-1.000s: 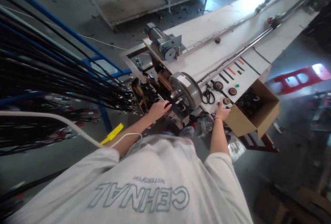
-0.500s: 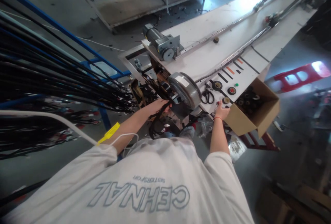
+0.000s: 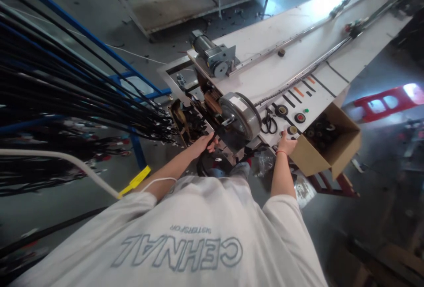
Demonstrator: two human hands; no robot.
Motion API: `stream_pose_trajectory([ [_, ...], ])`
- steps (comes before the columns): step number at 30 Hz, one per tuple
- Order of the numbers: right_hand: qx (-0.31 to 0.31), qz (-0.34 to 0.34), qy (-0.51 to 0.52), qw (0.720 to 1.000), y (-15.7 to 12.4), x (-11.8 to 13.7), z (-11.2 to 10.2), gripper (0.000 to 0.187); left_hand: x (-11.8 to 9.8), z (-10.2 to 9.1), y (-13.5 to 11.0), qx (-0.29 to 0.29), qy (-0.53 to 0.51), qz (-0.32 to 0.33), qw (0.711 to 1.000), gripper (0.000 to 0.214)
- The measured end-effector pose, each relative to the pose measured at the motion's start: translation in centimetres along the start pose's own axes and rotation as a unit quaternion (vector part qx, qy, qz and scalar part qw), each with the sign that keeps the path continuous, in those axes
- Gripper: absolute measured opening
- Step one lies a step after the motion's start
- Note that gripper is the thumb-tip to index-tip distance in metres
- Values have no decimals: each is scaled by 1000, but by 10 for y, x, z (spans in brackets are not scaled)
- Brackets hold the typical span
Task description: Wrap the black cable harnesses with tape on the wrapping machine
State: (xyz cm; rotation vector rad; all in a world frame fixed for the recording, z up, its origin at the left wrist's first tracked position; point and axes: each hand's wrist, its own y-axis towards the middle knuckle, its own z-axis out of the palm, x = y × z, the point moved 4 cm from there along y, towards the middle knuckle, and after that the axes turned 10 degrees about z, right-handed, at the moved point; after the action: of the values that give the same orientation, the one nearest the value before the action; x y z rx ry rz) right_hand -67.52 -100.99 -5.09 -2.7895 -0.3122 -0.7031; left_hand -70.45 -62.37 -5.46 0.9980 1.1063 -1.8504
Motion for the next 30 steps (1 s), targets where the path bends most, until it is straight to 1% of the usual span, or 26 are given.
stream_pose_trajectory([
  [1, 1, 1, -1, 1000, 0, 0, 0, 72, -1, 1, -1, -5, -3, 4, 1000, 57],
  [5, 1, 0, -3, 1000, 2, -1, 1, 74, -5, 5, -4, 7, 16, 13, 1000, 58],
  [8, 1, -4, -2, 1000, 3, -1, 2, 74, -7, 10, 0, -7, 21, 9, 1000, 57],
  [14, 1, -10, -3, 1000, 1, -1, 2, 74, -8, 23, 26, -53, -8, -9, 999, 57],
  [16, 3, -9, -5, 1000, 1, -1, 2, 76, -6, 24, 35, -64, -18, -15, 998, 57],
  [17, 4, -8, -7, 1000, 2, -1, 3, 76, -6, 23, 38, -58, -26, -19, 998, 58],
  [19, 6, -9, -10, 1000, 3, -2, 4, 74, -3, 18, 39, -21, -46, -36, 998, 61],
  [21, 5, -11, -8, 1000, 5, -3, 5, 74, 2, 9, 33, 58, -39, -69, 995, 60],
  [22, 2, -12, -7, 1000, 6, -4, 5, 74, 5, 4, 28, 102, -19, -78, 992, 56],
  [23, 0, -11, -5, 1000, 6, -4, 6, 75, 8, -2, 22, 135, 9, -76, 988, 52],
  [24, -2, -9, -4, 1000, 7, -4, 6, 75, 11, -7, 17, 155, 38, -62, 985, 49],
  [25, -4, -8, -3, 1000, 7, -5, 7, 76, 14, -13, 12, 155, 60, -39, 985, 48],
  [27, -2, -2, -1, 1000, 7, -5, 7, 77, 22, -20, 3, 113, 75, 7, 991, 50],
  [30, 0, 7, 3, 1000, 5, -4, 5, 77, 33, -19, -10, 45, 58, 42, 996, 57],
])
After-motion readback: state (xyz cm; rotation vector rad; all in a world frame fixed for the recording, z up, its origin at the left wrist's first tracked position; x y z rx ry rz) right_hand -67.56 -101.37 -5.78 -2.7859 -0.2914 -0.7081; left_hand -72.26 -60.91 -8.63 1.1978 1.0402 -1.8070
